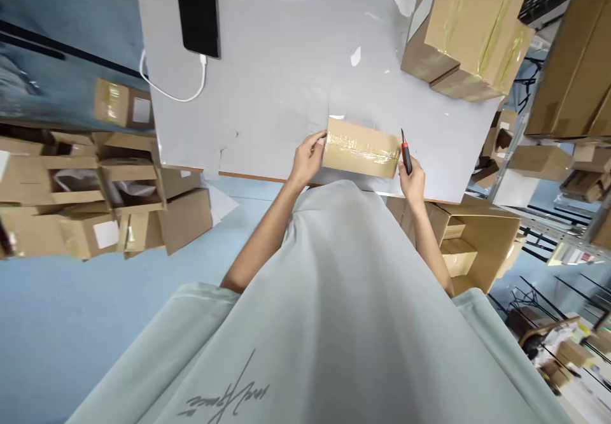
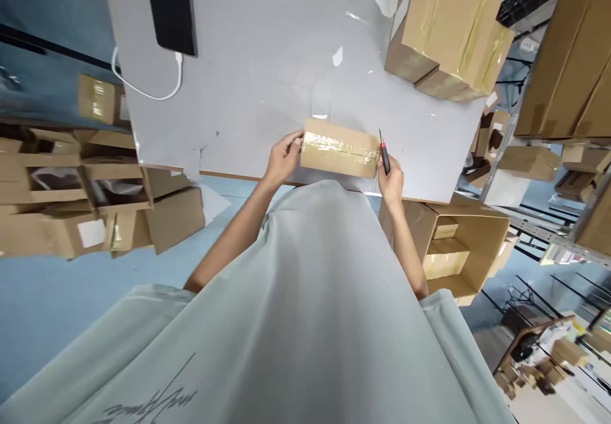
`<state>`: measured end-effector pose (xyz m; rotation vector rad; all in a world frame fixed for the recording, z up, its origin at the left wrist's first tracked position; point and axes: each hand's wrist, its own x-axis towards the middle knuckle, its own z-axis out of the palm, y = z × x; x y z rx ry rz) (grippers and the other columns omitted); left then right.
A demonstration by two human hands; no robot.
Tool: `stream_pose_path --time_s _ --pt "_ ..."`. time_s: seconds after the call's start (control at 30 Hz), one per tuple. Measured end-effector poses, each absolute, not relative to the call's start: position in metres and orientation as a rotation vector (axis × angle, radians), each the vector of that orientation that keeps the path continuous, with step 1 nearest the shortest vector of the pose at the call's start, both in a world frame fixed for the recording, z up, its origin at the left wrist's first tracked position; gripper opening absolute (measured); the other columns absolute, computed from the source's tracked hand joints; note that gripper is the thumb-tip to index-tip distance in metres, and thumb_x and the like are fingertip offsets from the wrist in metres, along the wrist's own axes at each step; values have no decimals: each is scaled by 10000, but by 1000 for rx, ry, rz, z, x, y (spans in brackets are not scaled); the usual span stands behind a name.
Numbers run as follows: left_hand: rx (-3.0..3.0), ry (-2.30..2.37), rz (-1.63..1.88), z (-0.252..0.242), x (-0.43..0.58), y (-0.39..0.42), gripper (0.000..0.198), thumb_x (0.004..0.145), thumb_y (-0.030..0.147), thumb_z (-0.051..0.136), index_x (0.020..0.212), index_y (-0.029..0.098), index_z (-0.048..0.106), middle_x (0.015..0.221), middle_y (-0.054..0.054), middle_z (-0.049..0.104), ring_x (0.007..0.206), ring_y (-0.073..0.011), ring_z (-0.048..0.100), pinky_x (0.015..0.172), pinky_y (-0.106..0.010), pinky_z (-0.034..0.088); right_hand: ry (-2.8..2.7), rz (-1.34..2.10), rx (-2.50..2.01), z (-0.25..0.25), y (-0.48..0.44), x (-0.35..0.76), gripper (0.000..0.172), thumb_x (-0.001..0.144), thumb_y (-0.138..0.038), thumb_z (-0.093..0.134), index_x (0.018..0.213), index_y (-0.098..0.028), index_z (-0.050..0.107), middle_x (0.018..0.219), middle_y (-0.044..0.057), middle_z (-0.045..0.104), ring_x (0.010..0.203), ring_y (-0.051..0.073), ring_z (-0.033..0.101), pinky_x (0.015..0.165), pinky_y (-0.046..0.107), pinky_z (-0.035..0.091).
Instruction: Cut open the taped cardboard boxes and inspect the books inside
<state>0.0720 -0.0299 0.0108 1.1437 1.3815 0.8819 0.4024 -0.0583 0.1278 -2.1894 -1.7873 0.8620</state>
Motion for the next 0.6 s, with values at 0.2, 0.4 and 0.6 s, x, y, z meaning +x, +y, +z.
stream_pose_path --time_s 0.2,0.4,0.6 --pt "1339 1249 806 23 54 -23 719 1032 701 719 1612 284 641 1652 -162 622 1498 -347 638 1163 -500 626 -2033 1058 -2089 186 -22 357 547 1147 -472 492 1607 -227 657 1334 127 838 1104 331 793 1022 450 610" --pt "1418 1151 723 22 48 -14 587 1043 589 725 1542 283 681 1603 -150 623 1503 -333 607 1171 -493 616 -2584 1300 -1955 212 13 296 465 1184 -380 519 1600 -252 681 1372 124 850 1178 346 809 958 370 551" --pt "1311 1057 762 19 45 -12 649 1010 663 756 1528 277 696 1555 -153 652 1439 -337 649 1195 -492 599 -2852 1237 -2064 219 31 270 447 1212 -389 494 1595 -260 685 1350 132 852 1196 346 790 945 373 513"
